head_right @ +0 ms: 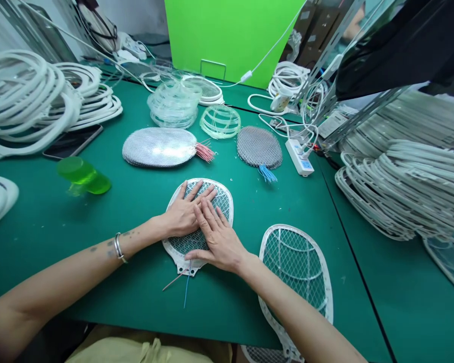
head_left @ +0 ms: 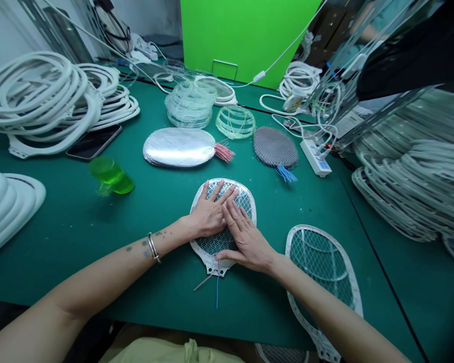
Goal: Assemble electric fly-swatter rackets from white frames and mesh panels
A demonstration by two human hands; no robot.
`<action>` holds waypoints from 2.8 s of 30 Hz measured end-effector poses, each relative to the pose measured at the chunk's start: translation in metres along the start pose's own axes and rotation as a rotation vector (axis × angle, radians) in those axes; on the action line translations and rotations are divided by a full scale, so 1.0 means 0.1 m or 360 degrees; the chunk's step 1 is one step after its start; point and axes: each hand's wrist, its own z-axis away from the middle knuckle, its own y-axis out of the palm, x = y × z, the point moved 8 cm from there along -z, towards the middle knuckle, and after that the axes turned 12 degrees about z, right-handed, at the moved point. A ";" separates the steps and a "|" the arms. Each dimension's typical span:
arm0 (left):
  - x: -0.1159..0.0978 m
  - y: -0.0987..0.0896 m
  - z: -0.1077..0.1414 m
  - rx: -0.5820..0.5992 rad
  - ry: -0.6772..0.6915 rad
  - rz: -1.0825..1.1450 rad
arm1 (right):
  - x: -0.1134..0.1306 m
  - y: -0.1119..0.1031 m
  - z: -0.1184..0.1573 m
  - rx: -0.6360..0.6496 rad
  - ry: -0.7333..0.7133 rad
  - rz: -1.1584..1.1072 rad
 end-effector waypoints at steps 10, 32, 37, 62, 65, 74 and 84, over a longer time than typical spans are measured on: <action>-0.02 -0.08 0.00 -0.0117 0.0075 0.0028 | -0.27 0.04 0.36 0.0030 0.0405 0.0089; -0.07 -0.08 0.31 -0.0188 -0.0066 0.0027 | -0.18 0.17 0.28 0.0336 0.0513 0.0325; -0.05 -0.06 0.31 -0.0242 -0.0042 0.0000 | -0.19 0.06 0.28 0.0368 0.0460 0.0215; -0.05 -0.05 0.29 -0.0095 -0.0041 0.0076 | -0.02 -0.06 -0.17 0.0242 -0.0095 0.0098; 0.00 -0.05 0.25 0.0028 -0.0066 0.0098 | 0.03 0.11 -0.14 0.0323 -0.0129 0.0161; -0.14 -0.63 0.94 -0.0386 0.0123 0.0493 | 0.00 0.21 -0.15 0.0347 -0.0159 0.0168; -0.70 -0.21 1.51 -0.0421 0.0156 0.0159 | 0.02 0.15 -0.17 0.0581 -0.0133 -0.0015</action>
